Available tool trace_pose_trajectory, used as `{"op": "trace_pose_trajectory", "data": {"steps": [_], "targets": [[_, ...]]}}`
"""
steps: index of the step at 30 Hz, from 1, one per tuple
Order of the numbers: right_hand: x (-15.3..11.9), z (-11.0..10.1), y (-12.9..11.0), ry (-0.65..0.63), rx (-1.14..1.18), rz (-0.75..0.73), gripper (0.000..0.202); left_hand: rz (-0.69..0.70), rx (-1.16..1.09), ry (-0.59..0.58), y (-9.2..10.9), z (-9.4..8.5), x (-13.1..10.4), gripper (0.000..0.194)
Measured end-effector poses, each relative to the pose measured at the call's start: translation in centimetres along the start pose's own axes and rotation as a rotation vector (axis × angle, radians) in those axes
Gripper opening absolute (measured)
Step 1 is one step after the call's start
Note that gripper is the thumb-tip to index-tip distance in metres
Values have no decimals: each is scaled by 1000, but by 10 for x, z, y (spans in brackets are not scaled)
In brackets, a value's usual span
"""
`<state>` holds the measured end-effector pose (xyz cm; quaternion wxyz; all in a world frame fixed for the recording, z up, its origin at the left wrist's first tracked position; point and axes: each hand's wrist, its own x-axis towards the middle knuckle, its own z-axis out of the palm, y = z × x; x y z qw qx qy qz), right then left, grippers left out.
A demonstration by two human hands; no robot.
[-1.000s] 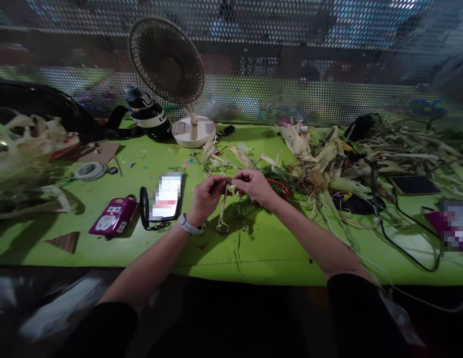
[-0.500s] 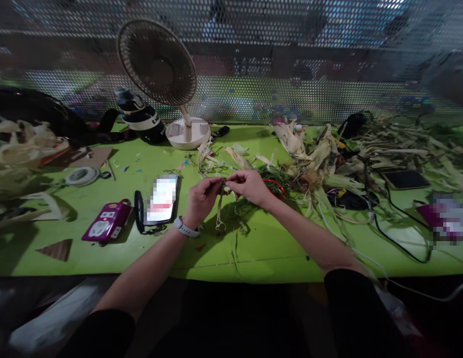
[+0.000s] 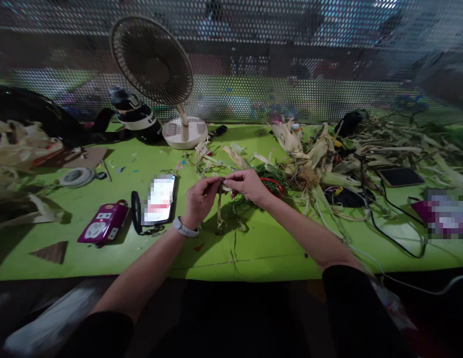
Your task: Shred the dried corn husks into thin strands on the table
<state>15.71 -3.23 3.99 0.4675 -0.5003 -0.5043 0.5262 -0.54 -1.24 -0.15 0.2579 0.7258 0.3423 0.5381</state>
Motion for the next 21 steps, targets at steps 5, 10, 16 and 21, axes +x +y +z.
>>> {"op": "trace_pose_trajectory", "data": {"steps": [5,10,16,21], "targets": [[-1,2,8,61,-174,-154,20,-3,6,2,0,0,-1,19],[-4,2,9,153,-465,-354,14,-20,-5,-3,-2,2,-2,19],[-1,-5,3,104,-296,-227,18,-173,-229,-6,1,3,-1,25],[5,-8,0,-29,93,71,32,-277,-410,6,4,4,3,30]]}}
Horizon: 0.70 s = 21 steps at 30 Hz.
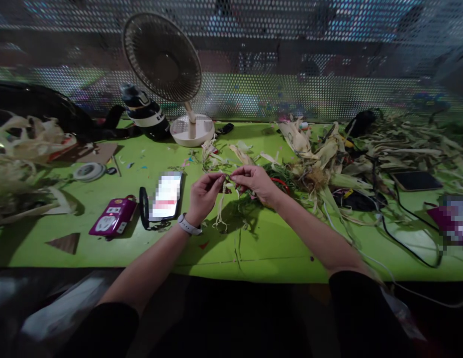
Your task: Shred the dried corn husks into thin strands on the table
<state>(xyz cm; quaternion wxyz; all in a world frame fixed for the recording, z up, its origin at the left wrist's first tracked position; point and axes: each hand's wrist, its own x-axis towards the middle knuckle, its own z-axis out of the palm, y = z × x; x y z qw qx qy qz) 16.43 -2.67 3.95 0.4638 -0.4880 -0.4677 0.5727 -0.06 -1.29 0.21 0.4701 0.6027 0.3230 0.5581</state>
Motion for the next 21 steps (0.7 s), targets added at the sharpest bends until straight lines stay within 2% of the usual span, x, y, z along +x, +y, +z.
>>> {"op": "trace_pose_trajectory", "data": {"steps": [4,9,21], "targets": [[2,-1,1,-56,110,84,33,-18,-19,-17,-1,0,0,29],[2,-4,0,-98,106,153,30,-52,-37,-58,-2,-1,-1,28],[4,-10,-1,-179,93,161,22,3,11,-105,4,-1,-2,24]]}}
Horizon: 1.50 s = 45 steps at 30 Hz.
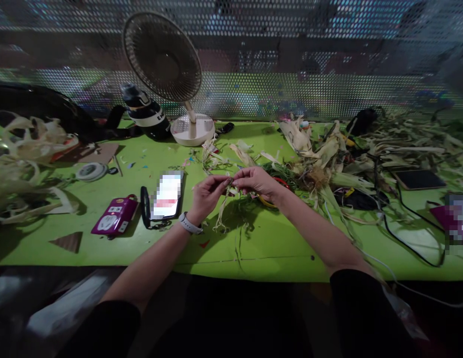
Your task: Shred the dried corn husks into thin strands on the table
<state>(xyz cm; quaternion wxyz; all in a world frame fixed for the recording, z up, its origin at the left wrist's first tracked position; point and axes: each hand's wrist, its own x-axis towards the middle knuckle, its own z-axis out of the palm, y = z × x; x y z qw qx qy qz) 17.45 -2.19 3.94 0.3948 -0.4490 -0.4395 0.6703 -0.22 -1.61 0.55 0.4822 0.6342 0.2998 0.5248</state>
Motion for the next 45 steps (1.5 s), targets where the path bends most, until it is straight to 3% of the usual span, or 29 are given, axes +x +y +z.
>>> {"op": "trace_pose_trajectory", "data": {"steps": [8,19,31,40,45], "targets": [[1,-2,-1,19,-8,34,24,38,12,-45,-1,0,0,24],[2,-5,1,-84,-24,56,29,33,37,-43,-1,-2,0,23],[6,-12,7,-152,25,38,30,-69,-54,-37,4,0,1,30],[7,-14,7,-165,-38,54,35,30,64,-79,-3,-4,1,28],[6,-15,7,-151,-72,67,32,0,47,-83,-6,-4,0,28]]}}
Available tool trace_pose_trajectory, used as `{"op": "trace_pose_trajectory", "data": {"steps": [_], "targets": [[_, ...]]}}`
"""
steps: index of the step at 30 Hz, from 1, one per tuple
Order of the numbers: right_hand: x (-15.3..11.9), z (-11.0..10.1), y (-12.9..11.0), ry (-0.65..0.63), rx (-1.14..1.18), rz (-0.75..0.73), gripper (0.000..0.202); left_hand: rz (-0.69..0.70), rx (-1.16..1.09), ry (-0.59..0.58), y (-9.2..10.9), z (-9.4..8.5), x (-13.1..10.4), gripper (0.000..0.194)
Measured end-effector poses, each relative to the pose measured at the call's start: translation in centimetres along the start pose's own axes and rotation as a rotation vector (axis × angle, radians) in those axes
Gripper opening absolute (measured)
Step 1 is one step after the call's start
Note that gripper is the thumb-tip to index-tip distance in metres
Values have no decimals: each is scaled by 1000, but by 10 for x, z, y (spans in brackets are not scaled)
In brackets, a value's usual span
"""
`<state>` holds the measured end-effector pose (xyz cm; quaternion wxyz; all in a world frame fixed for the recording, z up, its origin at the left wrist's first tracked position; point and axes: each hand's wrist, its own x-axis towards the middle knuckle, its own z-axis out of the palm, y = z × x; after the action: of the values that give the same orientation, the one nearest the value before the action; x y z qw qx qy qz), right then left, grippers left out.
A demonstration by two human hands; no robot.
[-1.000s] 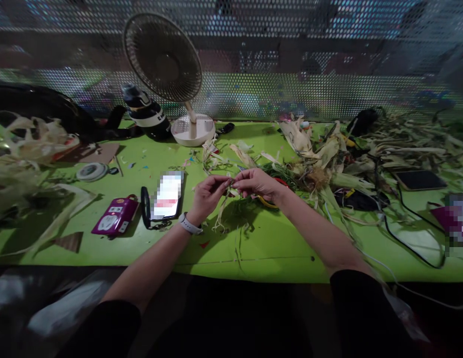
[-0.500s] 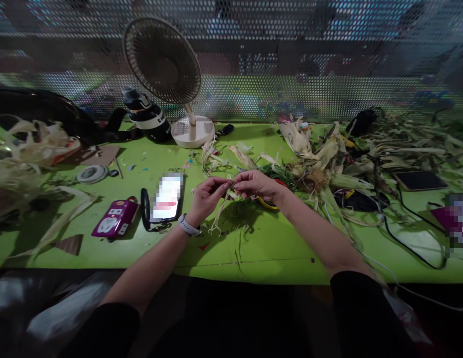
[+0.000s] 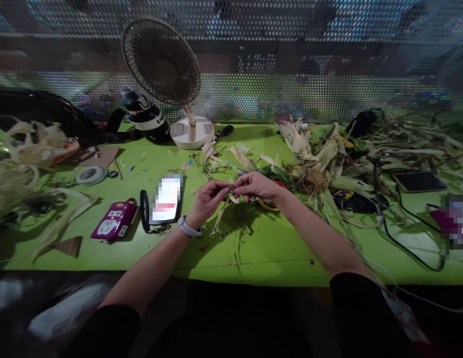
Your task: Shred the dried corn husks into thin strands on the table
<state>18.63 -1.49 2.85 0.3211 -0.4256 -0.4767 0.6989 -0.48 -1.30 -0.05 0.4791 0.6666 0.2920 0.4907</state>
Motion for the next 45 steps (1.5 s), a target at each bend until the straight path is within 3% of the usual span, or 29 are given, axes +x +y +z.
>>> {"op": "trace_pose_trajectory", "data": {"steps": [9,16,23,33,45], "targets": [[-3,8,-1,14,131,44,33,-70,-88,5,3,1,0,30],[-6,12,-4,93,73,13,28,-192,-218,-7,4,3,-1,33],[-4,14,-4,168,35,-41,23,-156,-236,-10,6,2,1,32],[-4,8,-3,34,47,25,33,-122,-219,-9,2,2,2,36],[-4,7,-2,36,86,86,30,-62,-187,-34,1,2,3,36]]}}
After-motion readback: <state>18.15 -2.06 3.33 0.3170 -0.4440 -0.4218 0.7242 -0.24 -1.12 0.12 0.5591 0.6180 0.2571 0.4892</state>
